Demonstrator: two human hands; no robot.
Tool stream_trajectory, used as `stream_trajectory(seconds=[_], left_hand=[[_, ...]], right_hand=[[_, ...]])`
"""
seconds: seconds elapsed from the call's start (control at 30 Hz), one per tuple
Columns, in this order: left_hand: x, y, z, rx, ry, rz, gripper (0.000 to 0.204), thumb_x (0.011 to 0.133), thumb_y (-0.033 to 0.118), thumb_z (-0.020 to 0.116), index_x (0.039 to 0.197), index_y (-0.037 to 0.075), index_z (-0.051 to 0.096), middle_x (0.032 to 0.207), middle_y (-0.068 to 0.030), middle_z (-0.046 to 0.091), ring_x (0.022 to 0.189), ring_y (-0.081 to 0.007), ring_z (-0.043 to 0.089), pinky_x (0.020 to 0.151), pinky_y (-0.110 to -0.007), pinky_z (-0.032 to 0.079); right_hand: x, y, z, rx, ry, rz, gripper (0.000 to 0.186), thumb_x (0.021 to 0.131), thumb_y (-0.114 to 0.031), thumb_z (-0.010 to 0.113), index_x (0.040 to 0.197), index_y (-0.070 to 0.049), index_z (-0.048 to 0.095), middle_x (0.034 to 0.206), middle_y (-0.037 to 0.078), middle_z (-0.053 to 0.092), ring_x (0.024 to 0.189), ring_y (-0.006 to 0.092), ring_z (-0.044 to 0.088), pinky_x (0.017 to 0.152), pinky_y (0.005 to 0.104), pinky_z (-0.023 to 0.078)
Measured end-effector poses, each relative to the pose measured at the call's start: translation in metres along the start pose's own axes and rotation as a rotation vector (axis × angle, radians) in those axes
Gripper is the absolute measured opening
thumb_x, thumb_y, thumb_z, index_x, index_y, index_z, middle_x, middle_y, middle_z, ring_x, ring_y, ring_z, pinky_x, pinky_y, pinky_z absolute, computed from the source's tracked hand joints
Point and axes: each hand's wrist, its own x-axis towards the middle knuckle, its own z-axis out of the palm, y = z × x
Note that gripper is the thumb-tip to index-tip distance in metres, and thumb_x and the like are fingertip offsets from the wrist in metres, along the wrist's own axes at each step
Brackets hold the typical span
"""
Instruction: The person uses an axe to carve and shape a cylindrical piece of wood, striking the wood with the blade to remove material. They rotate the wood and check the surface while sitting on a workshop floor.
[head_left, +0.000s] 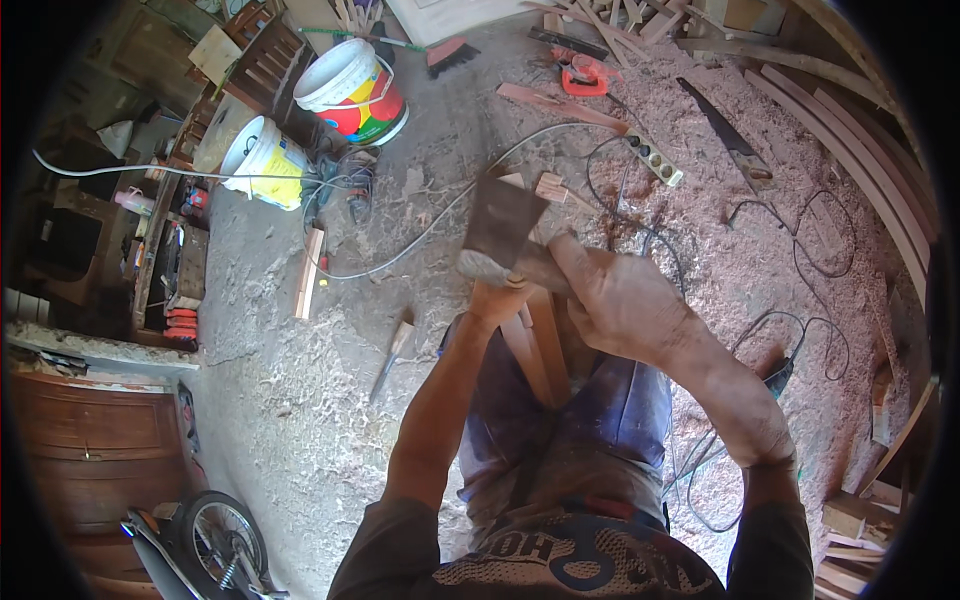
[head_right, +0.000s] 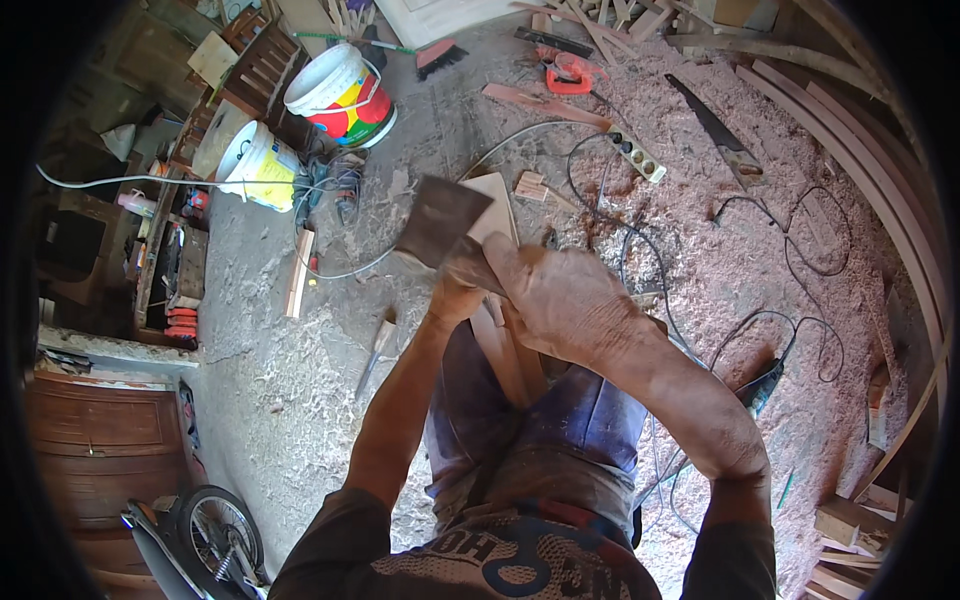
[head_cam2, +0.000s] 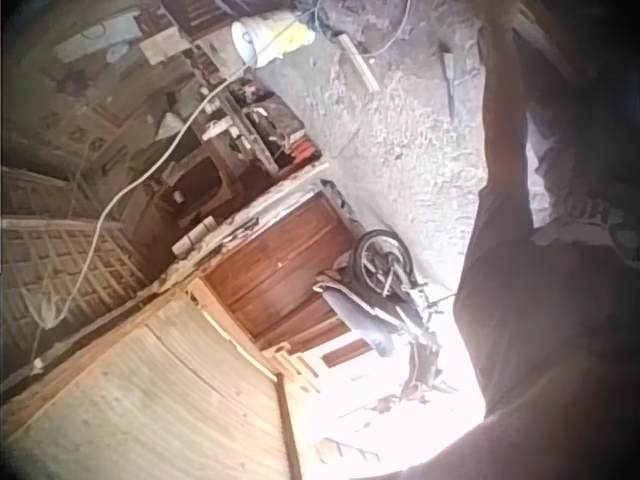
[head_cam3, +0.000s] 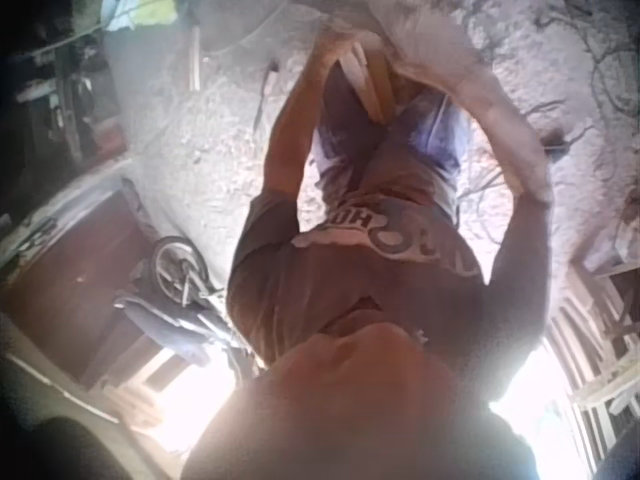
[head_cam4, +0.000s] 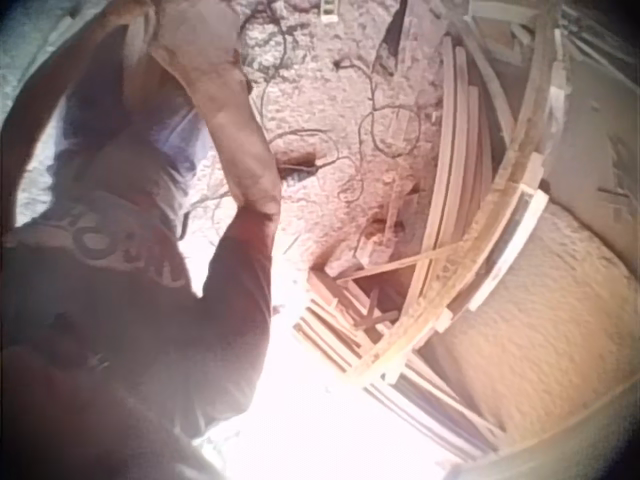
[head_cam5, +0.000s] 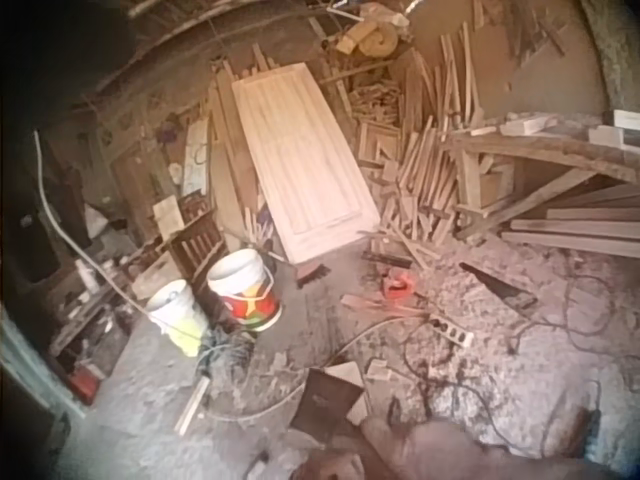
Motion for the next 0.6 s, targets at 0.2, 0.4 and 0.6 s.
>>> stream_trajectory(seconds=[0.2,0.4,0.6], left_hand=[[0.003,0.030,0.001,-0.154,-0.133,-0.311,0.037,0.084,0.011,0.076,0.117,0.001,0.062,0.105,-0.0093,0.069,0.086,-0.0220,0.071,0.072,-0.035,0.057],[0.006,0.027,0.001,-0.009,0.065,0.129,0.042,0.081,0.010,0.078,0.119,0.002,0.062,0.103,-0.0097,0.070,0.086,-0.0198,0.070,0.075,-0.033,0.056],[0.022,0.041,-0.004,-0.070,0.083,0.040,0.043,0.078,0.009,0.081,0.117,0.001,0.064,0.105,-0.0103,0.072,0.100,-0.0194,0.069,0.088,-0.034,0.053]], right_hand=[[-0.002,0.025,0.038,-0.029,-0.190,0.164,0.033,0.083,-0.007,0.060,0.112,-0.001,0.045,0.074,0.023,0.066,0.071,0.0434,0.068,0.063,0.0524,0.056],[-0.024,0.017,0.032,0.165,-0.057,0.187,0.033,0.082,-0.006,0.059,0.112,-0.002,0.047,0.076,0.025,0.065,0.075,0.0465,0.067,0.069,0.0551,0.055],[-0.034,0.011,0.018,0.326,-0.007,0.259,0.041,0.079,-0.004,0.060,0.117,-0.002,0.045,0.083,0.025,0.067,0.084,0.0466,0.067,0.074,0.0552,0.054]])
